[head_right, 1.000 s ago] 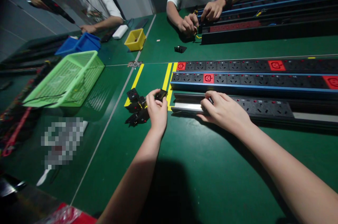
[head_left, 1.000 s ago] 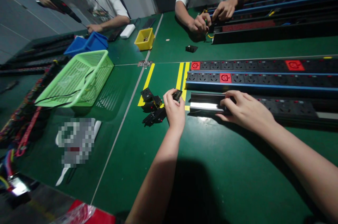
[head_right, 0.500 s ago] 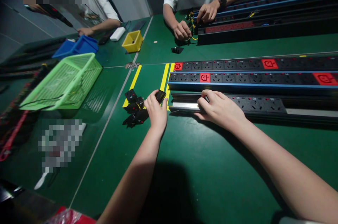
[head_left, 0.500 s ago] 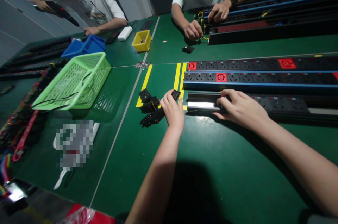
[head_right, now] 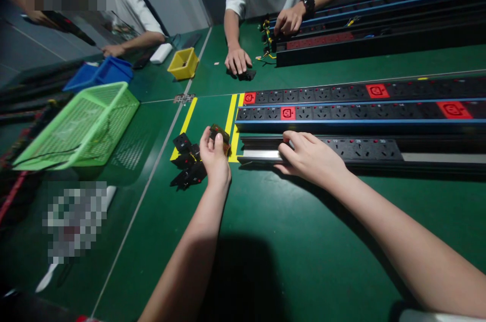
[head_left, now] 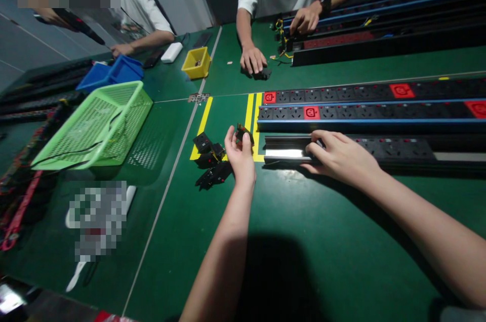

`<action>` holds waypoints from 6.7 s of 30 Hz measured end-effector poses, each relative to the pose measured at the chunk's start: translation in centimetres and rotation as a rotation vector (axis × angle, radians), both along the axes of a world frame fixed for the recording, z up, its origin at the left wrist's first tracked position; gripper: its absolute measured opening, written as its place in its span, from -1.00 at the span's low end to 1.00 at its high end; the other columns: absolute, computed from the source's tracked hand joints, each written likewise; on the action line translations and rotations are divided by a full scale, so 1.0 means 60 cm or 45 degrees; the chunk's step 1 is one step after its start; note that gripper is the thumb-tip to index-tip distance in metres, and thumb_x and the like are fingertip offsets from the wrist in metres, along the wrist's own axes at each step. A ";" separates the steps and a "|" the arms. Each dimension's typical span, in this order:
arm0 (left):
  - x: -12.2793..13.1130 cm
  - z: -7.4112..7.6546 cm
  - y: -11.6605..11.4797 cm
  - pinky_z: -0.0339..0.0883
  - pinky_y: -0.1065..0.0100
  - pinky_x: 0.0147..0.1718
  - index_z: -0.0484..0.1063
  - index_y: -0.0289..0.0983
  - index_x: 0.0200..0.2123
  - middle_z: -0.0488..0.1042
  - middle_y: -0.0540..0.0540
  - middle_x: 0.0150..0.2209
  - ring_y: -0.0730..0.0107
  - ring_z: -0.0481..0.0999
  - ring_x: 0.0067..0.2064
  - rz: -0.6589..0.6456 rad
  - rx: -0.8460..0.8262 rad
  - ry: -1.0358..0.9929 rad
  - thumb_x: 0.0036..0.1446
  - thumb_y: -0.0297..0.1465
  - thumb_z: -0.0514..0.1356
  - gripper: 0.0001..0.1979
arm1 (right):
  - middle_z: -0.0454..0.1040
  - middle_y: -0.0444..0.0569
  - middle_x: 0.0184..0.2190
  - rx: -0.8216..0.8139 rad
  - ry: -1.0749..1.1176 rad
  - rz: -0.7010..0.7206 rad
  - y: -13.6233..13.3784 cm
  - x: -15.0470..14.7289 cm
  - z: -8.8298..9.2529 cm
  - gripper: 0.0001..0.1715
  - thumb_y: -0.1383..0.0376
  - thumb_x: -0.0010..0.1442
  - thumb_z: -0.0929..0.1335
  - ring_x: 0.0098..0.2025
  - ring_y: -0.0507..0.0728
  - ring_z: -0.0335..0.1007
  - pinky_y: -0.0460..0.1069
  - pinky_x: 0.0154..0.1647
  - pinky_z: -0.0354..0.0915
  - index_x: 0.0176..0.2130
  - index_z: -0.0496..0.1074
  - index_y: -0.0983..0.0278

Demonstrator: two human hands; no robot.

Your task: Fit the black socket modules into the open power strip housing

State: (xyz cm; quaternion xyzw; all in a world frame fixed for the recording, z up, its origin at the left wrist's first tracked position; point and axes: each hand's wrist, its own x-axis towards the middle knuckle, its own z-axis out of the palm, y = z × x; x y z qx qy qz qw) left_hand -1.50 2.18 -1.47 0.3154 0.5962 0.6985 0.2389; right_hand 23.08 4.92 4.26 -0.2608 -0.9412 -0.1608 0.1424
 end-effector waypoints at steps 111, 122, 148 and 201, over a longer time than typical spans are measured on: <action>0.036 0.030 -0.031 0.38 0.31 -0.11 0.57 -0.22 -0.22 0.61 -0.08 -0.20 0.35 0.56 -0.16 -0.848 -0.120 0.463 0.28 -0.19 0.19 -0.75 | 0.38 0.12 0.25 -0.409 0.170 0.029 0.006 0.005 0.005 -0.08 0.05 0.30 0.37 0.22 0.26 0.34 0.16 0.12 0.28 0.44 -0.06 0.19; 0.034 0.030 -0.031 0.42 0.28 -0.11 0.62 -0.20 -0.21 0.62 -0.11 -0.19 0.32 0.59 -0.14 -0.848 -0.075 0.502 0.27 -0.21 0.21 -0.77 | 0.41 0.13 0.21 -0.403 0.191 0.057 0.005 0.007 0.006 -0.13 0.11 0.31 0.36 0.20 0.27 0.35 0.16 0.10 0.29 0.44 -0.06 0.13; 0.027 0.023 -0.018 0.25 0.46 -0.39 0.52 -0.28 -0.26 0.45 -0.01 -0.46 0.49 0.40 -0.42 -0.425 -0.088 0.130 0.32 -0.18 0.12 -0.69 | 0.37 -0.06 0.24 -0.231 0.016 0.083 0.004 0.001 0.003 -0.50 0.10 0.40 0.27 0.15 0.31 0.27 0.16 0.08 0.21 0.27 0.29 0.08; -0.095 0.101 -0.049 0.02 -0.13 0.11 0.56 -0.10 -0.09 0.45 -0.12 0.19 -0.08 0.33 0.21 -0.211 -0.748 1.373 0.14 -0.56 0.09 -0.62 | 0.37 0.31 0.03 -0.051 0.083 0.003 0.007 0.003 -0.018 -0.40 0.00 0.30 0.31 -0.04 0.35 0.36 0.18 -0.06 0.32 0.10 0.32 0.41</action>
